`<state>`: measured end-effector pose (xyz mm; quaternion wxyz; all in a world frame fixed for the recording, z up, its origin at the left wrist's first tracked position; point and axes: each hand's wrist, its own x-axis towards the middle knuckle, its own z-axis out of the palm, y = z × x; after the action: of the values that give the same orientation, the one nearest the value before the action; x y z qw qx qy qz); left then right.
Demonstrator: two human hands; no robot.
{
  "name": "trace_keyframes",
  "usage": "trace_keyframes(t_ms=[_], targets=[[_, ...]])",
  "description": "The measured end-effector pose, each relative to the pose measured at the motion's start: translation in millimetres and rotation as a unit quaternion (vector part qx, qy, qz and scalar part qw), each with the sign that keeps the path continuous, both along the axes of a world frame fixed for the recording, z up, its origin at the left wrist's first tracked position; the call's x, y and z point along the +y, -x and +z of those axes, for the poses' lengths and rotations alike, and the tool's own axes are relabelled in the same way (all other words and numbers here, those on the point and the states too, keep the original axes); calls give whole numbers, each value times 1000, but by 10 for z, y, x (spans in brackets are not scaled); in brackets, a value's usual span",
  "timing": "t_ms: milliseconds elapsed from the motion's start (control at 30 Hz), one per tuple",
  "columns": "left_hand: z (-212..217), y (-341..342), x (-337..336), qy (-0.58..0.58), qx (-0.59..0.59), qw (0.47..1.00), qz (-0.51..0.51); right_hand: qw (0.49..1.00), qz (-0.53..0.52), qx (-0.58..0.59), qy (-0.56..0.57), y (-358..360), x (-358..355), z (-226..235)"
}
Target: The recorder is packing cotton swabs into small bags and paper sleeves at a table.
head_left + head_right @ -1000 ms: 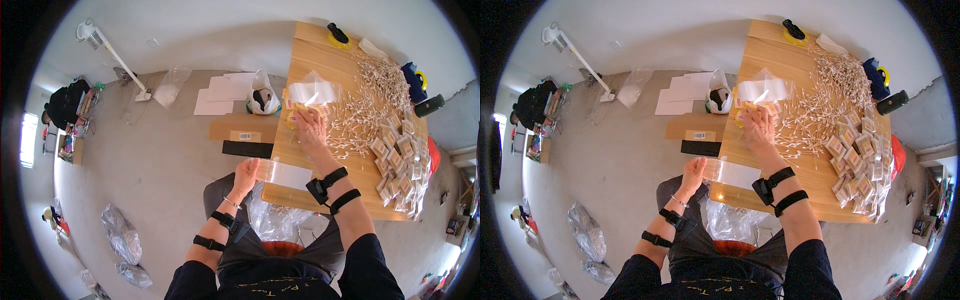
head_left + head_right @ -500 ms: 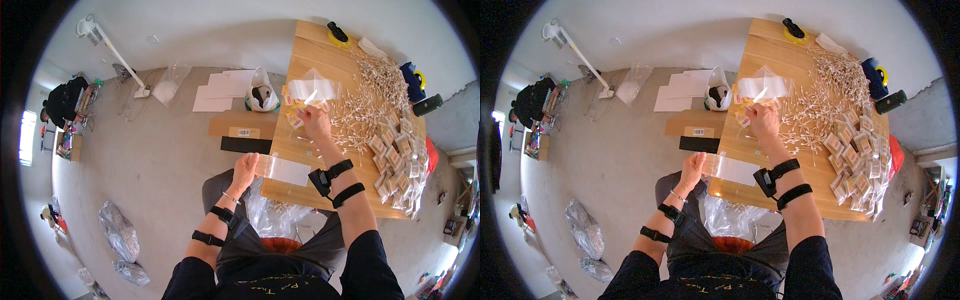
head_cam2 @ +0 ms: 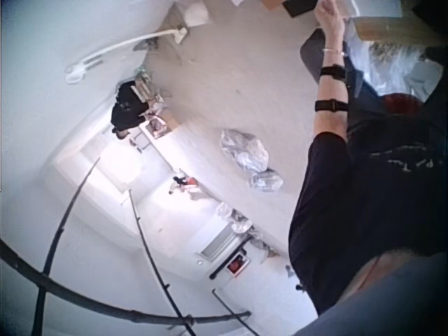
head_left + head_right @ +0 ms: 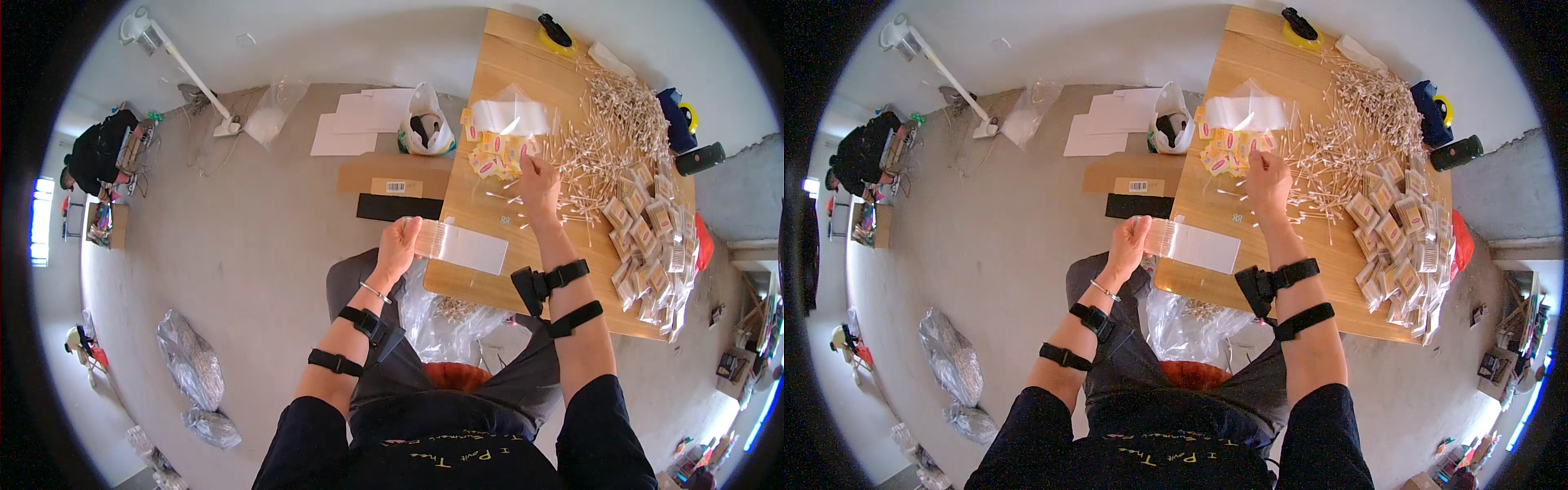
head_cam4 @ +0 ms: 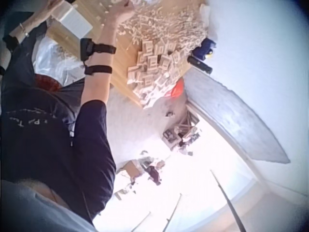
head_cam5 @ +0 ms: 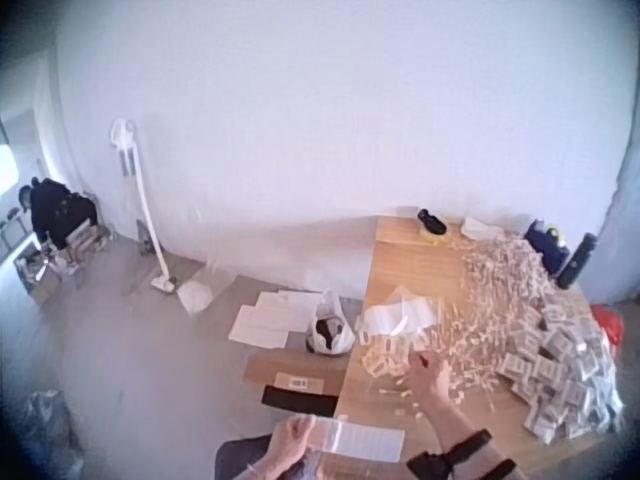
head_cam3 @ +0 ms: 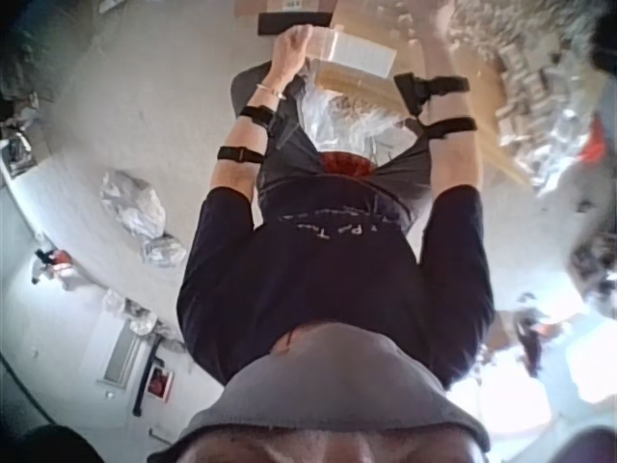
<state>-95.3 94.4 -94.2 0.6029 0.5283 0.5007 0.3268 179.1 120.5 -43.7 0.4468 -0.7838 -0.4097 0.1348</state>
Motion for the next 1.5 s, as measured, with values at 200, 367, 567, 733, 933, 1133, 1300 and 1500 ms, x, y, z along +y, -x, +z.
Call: trace_keyframes(t_ms=[200,367,567,733,933,1133,1300,1500], targets=[[-17,48,-15,-3,1,1000,16,906,70,412,65,638,-520,196],[29,23,-24,4,-10,1000,9,912,72,368,168,1044,-855,163],[34,17,-28,8,-7,1000,8,938,121,251,206,1117,-909,-113],[32,21,-35,-2,5,1000,11,934,106,255,228,1202,-881,-81],[20,18,-28,-5,0,1000,11,933,104,249,238,1335,-833,-43],[20,16,-38,11,-27,999,16,952,134,42,273,1258,-755,142],[-21,24,-41,4,-11,1000,22,962,168,34,210,1127,-714,26],[-28,22,-32,-3,-3,1000,24,942,146,205,223,1106,-701,-94]])
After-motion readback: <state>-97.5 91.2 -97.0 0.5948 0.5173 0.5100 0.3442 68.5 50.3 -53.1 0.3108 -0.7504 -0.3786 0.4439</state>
